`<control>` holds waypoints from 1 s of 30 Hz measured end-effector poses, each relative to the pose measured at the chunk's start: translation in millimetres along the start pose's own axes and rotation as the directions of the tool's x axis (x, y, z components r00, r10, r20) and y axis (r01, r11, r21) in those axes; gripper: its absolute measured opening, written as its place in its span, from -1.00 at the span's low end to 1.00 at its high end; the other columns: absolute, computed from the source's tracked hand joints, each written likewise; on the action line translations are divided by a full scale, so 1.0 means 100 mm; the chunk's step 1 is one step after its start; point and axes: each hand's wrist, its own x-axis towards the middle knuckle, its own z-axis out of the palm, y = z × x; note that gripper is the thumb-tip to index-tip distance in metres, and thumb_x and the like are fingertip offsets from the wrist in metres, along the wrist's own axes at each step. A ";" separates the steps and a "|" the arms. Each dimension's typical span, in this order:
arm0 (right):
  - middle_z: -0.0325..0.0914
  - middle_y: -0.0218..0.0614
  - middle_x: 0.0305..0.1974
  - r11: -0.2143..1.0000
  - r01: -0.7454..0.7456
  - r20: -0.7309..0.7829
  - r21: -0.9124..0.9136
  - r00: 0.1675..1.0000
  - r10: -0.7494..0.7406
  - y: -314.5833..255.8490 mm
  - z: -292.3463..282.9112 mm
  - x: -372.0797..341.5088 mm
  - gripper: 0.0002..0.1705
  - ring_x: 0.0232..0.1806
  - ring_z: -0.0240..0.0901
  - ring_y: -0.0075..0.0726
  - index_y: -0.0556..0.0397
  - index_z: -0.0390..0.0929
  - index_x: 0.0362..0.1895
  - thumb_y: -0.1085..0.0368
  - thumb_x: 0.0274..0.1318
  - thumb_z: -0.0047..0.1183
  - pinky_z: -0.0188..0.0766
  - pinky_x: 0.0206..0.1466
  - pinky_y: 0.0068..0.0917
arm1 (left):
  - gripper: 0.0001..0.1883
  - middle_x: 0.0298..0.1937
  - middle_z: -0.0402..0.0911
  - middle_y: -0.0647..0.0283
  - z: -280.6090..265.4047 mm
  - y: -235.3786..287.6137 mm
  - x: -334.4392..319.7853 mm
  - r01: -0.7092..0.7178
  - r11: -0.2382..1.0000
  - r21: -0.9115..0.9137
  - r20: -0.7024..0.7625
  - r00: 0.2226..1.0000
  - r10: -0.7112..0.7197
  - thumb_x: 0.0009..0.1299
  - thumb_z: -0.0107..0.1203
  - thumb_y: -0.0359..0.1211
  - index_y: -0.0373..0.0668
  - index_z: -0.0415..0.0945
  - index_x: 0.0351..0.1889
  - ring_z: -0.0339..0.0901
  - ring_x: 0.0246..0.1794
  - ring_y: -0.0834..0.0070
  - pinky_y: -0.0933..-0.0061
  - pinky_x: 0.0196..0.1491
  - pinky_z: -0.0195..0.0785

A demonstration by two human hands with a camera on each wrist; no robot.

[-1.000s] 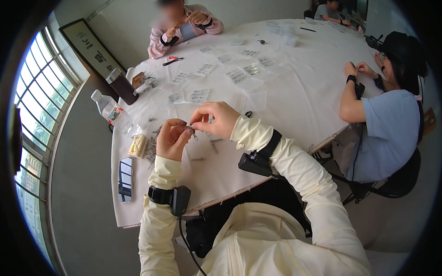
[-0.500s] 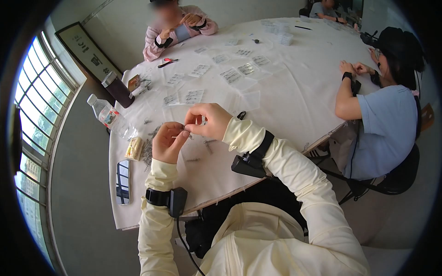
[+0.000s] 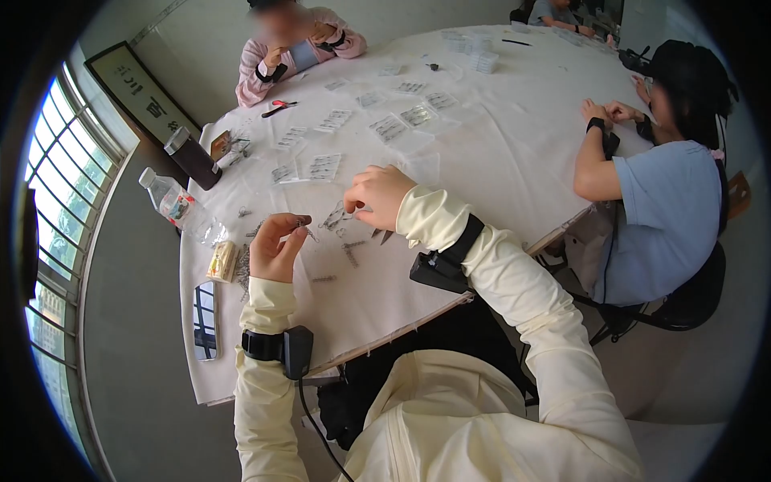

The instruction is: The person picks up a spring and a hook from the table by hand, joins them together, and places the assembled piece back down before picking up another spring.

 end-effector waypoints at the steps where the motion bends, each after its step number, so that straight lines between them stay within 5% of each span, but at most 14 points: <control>1: 0.55 -0.44 -0.29 0.997 0.012 0.000 -0.082 1.000 -0.012 0.00 0.04 0.01 -0.88 -0.06 0.43 -0.22 -0.10 0.63 -0.31 0.27 0.00 0.16 0.32 0.05 -0.26 | -0.86 -0.16 0.61 0.31 -0.01 -0.04 0.00 -0.018 1.000 -0.022 -0.007 1.000 0.018 0.39 0.13 -0.52 -0.27 0.48 -0.11 0.50 -0.11 0.62 0.56 -0.02 0.36; 9: 0.53 -0.49 -0.31 0.961 0.036 0.072 -0.274 0.997 -0.017 -0.02 0.22 0.13 -0.91 -0.08 0.41 -0.30 -0.13 0.60 -0.33 0.25 0.01 0.16 0.29 0.03 -0.34 | -0.87 -0.14 0.59 0.32 -0.03 -0.01 -0.01 -0.022 1.000 -0.009 -0.047 0.999 0.022 0.39 0.11 -0.52 -0.27 0.47 -0.12 0.48 -0.14 0.64 0.58 -0.05 0.33; 12: 0.53 -0.42 -0.32 0.944 0.093 -0.016 -0.318 0.995 -0.103 -0.03 0.22 0.12 -0.90 -0.15 0.45 -0.26 -0.05 0.54 -0.35 0.27 0.03 0.13 0.33 -0.04 -0.30 | -0.86 -0.16 0.59 0.33 -0.04 0.01 -0.01 -0.030 0.997 0.068 -0.052 0.998 0.033 0.39 0.12 -0.49 -0.27 0.49 -0.13 0.48 -0.15 0.64 0.58 -0.06 0.33; 14: 0.52 -0.33 -0.33 0.999 0.022 -0.081 -0.035 0.996 -0.024 -0.06 0.13 0.12 -0.90 -0.28 0.46 -0.20 0.04 0.49 -0.35 0.32 0.05 0.11 0.37 -0.16 -0.28 | -0.87 -0.17 0.58 0.34 -0.05 0.00 -0.01 -0.027 0.997 0.071 -0.066 0.997 0.032 0.38 0.13 -0.47 -0.26 0.51 -0.13 0.48 -0.16 0.63 0.56 -0.06 0.34; 20: 0.52 -0.26 -0.40 0.983 0.049 -0.259 0.176 0.966 -0.001 -0.11 0.03 0.09 -0.92 -0.38 0.44 -0.18 0.10 0.48 -0.35 0.39 0.07 0.10 0.39 -0.28 -0.30 | -0.86 -0.17 0.59 0.33 -0.05 -0.03 0.00 -0.018 0.995 0.103 -0.071 0.997 0.025 0.38 0.14 -0.48 -0.27 0.50 -0.13 0.50 -0.16 0.62 0.55 -0.06 0.36; 26: 0.53 -0.27 -0.43 0.996 0.088 -0.167 -0.016 0.982 -0.090 -0.01 0.12 0.09 -0.91 -0.40 0.44 -0.18 0.09 0.51 -0.38 0.35 0.06 0.12 0.38 -0.29 -0.29 | -0.86 -0.17 0.59 0.33 -0.01 0.00 -0.01 -0.030 0.997 0.078 -0.070 0.997 0.036 0.38 0.14 -0.49 -0.27 0.49 -0.13 0.50 -0.15 0.61 0.54 -0.06 0.38; 30: 0.53 -0.29 -0.44 0.996 0.011 -0.243 0.087 0.970 0.011 -0.05 0.10 0.12 -0.91 -0.41 0.44 -0.18 0.07 0.52 -0.39 0.34 0.05 0.13 0.37 -0.29 -0.29 | -0.86 -0.17 0.58 0.33 -0.02 -0.01 -0.01 0.004 0.996 0.086 -0.060 0.998 0.002 0.39 0.13 -0.49 -0.27 0.48 -0.13 0.50 -0.15 0.61 0.55 -0.08 0.38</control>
